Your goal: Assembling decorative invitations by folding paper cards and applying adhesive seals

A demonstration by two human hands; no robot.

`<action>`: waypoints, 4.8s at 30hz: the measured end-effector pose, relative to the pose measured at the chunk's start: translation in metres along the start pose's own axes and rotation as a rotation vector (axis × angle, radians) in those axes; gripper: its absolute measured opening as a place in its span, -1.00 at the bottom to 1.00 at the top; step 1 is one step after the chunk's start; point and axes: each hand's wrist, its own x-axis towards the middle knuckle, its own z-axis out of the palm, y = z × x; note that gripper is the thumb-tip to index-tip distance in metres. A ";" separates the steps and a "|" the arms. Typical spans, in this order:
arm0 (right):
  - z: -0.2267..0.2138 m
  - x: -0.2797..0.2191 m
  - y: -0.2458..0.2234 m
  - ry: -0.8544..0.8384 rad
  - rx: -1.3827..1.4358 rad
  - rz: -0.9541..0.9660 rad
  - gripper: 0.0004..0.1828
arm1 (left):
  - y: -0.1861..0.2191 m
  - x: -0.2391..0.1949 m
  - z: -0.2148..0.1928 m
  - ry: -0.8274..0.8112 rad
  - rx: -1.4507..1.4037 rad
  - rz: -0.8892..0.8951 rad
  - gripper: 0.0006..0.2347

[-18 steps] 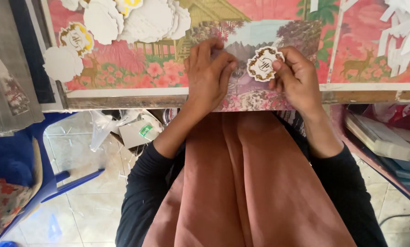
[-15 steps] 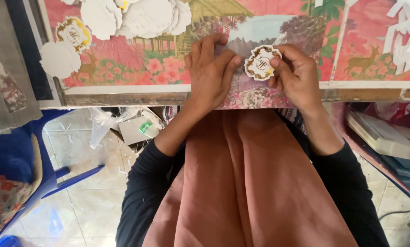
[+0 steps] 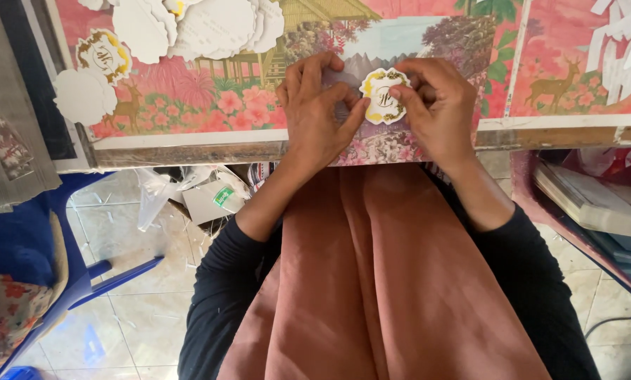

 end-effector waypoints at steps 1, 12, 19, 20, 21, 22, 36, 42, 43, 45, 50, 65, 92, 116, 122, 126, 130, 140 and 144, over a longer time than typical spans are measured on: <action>0.001 0.000 -0.001 0.002 -0.001 0.002 -0.76 | 0.000 0.000 0.000 -0.002 -0.001 0.001 -0.82; 0.006 0.004 -0.003 -0.027 -0.147 -0.073 -0.75 | 0.000 0.000 -0.001 -0.039 0.043 -0.001 -0.77; -0.029 0.081 0.041 0.007 -0.578 -0.312 -0.62 | -0.003 0.000 0.005 -0.008 0.159 0.036 -0.78; -0.030 0.088 0.038 0.012 -0.553 -0.288 -0.64 | -0.006 -0.001 0.009 -0.015 0.144 0.014 -0.77; -0.027 0.092 0.032 0.019 -0.528 -0.263 -0.67 | -0.010 -0.002 0.014 -0.025 0.130 -0.003 -0.76; -0.027 0.099 0.028 0.025 -0.503 -0.237 -0.69 | -0.010 -0.002 0.013 -0.013 0.137 0.007 -0.76; -0.056 0.138 -0.044 0.067 -0.167 0.134 -0.97 | -0.020 0.004 0.003 -0.010 -0.180 -0.109 -0.78; -0.063 0.100 -0.064 -0.024 -0.038 0.378 -0.89 | 0.004 0.022 -0.020 0.269 -1.201 -0.359 -0.43; -0.066 0.101 -0.068 -0.028 -0.013 0.403 -0.87 | -0.016 0.016 -0.019 0.273 -1.204 -0.348 -0.43; -0.072 0.103 -0.075 -0.038 0.044 0.455 -0.83 | -0.058 0.006 -0.016 0.489 -1.177 -0.373 -0.80; -0.075 0.100 -0.081 -0.081 0.230 0.612 -0.72 | -0.031 -0.014 -0.075 0.526 -1.090 -0.359 -0.83; -0.054 0.027 0.026 0.111 -0.139 0.017 -0.62 | 0.000 -0.029 -0.049 0.249 -0.904 -0.454 -0.80; -0.026 -0.006 0.008 -0.080 -0.575 -0.323 -0.59 | -0.116 0.070 -0.107 0.341 0.126 -0.136 -0.80; -0.031 0.021 -0.080 0.395 -0.573 -0.517 -0.82 | 0.079 0.016 -0.031 0.182 -0.544 0.099 -0.93; -0.033 0.018 -0.088 0.410 -0.801 -0.510 -0.93 | 0.083 0.008 -0.012 0.179 -0.494 0.143 -0.88; -0.035 0.007 -0.047 0.322 -0.711 -0.445 -0.97 | 0.084 0.010 -0.010 0.124 -0.518 0.102 -0.92; -0.072 0.028 -0.005 0.357 -0.738 -0.328 -0.87 | 0.073 0.016 -0.008 0.111 -0.643 0.022 -0.85; -0.029 -0.001 -0.046 0.245 -0.402 -0.374 -0.73 | 0.059 0.017 -0.008 0.103 -0.581 0.026 -0.87; -0.040 0.006 -0.043 0.237 -0.158 -0.288 -0.79 | 0.011 0.018 0.003 0.168 -0.407 0.129 -0.85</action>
